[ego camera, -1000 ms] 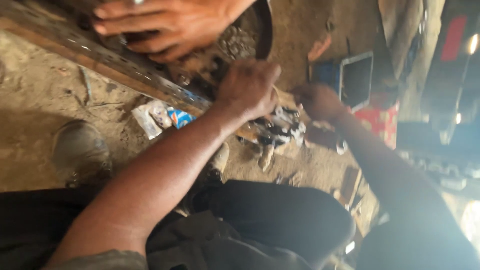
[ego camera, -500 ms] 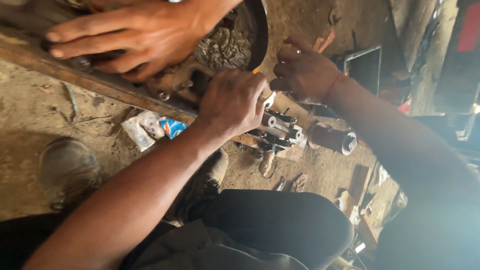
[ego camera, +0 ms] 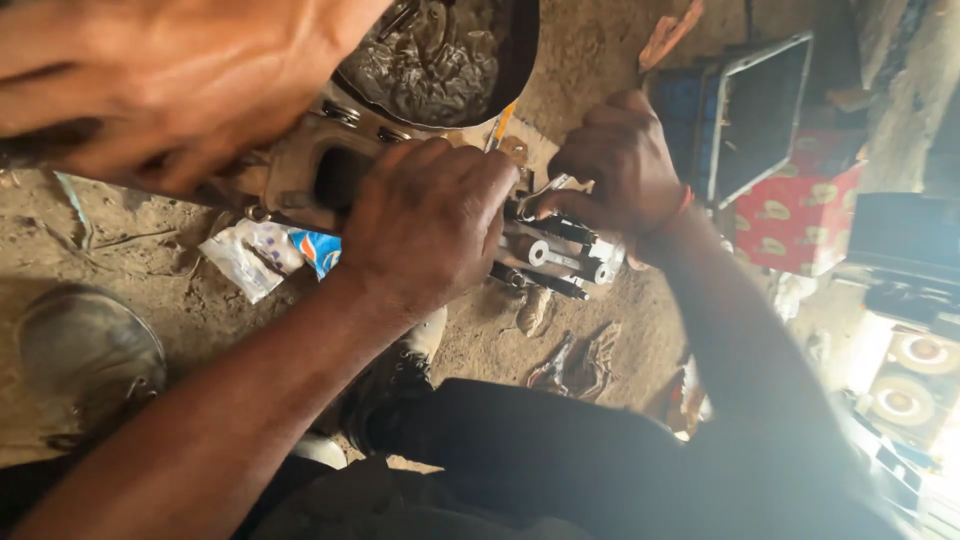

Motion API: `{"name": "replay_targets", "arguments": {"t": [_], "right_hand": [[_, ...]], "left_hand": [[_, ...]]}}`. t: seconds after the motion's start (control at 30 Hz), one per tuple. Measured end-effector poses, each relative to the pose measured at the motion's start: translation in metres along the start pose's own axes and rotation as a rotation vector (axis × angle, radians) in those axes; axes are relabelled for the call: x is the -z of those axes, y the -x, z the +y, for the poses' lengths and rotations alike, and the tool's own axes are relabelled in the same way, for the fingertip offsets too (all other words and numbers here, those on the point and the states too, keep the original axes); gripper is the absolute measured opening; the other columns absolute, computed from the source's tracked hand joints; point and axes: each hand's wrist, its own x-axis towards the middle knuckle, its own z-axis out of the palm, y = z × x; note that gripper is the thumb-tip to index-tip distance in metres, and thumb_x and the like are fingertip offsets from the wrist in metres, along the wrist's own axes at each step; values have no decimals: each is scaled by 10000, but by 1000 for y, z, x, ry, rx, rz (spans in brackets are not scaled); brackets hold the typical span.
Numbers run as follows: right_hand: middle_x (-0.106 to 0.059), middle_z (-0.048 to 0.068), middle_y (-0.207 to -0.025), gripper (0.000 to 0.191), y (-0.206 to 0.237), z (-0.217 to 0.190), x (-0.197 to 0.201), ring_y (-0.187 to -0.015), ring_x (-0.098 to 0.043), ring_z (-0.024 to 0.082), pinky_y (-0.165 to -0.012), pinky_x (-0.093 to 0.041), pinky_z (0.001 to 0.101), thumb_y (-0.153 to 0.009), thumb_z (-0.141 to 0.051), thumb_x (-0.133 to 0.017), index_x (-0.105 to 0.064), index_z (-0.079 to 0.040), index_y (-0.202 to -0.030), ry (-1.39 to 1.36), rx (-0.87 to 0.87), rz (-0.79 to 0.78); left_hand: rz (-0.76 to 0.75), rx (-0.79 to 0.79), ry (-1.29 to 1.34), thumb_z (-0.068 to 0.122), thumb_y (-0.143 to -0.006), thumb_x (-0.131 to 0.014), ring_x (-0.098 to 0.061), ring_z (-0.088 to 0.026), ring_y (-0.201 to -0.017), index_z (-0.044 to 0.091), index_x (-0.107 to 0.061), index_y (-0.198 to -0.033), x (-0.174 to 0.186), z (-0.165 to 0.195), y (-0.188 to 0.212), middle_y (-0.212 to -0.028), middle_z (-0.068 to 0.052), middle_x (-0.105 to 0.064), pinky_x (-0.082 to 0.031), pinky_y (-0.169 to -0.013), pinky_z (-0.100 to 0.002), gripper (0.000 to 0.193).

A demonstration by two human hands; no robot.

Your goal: The person is working on an engine part, using a wrench to tighten bolts and a cloth to wipe the surface. They are assisted by another person who also uses tools on the same part.

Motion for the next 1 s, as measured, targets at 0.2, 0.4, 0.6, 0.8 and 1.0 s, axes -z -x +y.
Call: {"name": "replay_targets", "arguments": {"t": [0.2,0.4,0.6,0.8,1.0], "right_hand": [[-694,61,-814,459,27,-37,-30,-841,-625,300,-914,-403,470,-840,-553,-806,-755,-97,-821,43,-264,192],[-728,33,-916,366,35,-27,-8,-923,-662,266,-988,-405,466,-964,-482,-733,-752,-120,-915,-49,-275,31],[-613,-3,-790,198,-9,-5,20,-914,-595,239,-943,-396,460,-845,-355,-774,-723,-166,-818,277,106,-158],[-606,-35,-747,260,-62,-6,33,-928,-607,238,-1005,-422,474,-723,-382,-805,-666,-166,-682,175,387,-285],[-623,-41,-778,305,-62,3,28,-916,-599,222,-984,-435,441,-785,-489,-771,-715,-191,-812,196,401,-272]], "left_hand": [[56,-20,-117,90,-898,-719,-675,-272,-882,101,-659,-1044,1,9,3,-876,-63,-692,-495,-843,-465,158],[72,-24,-80,81,-852,-706,-663,-266,-827,99,-644,-1035,4,9,-3,-861,-62,-682,-492,-805,-464,194],[87,-24,-75,104,-812,-754,-649,-276,-836,122,-618,-970,0,4,4,-832,-51,-663,-494,-818,-468,209],[79,2,-67,99,-808,-771,-655,-250,-839,110,-636,-1006,1,6,2,-840,-47,-668,-503,-856,-456,240],[54,-9,-73,93,-828,-773,-654,-236,-850,108,-652,-1064,2,7,0,-867,-41,-678,-503,-853,-442,265]]}}
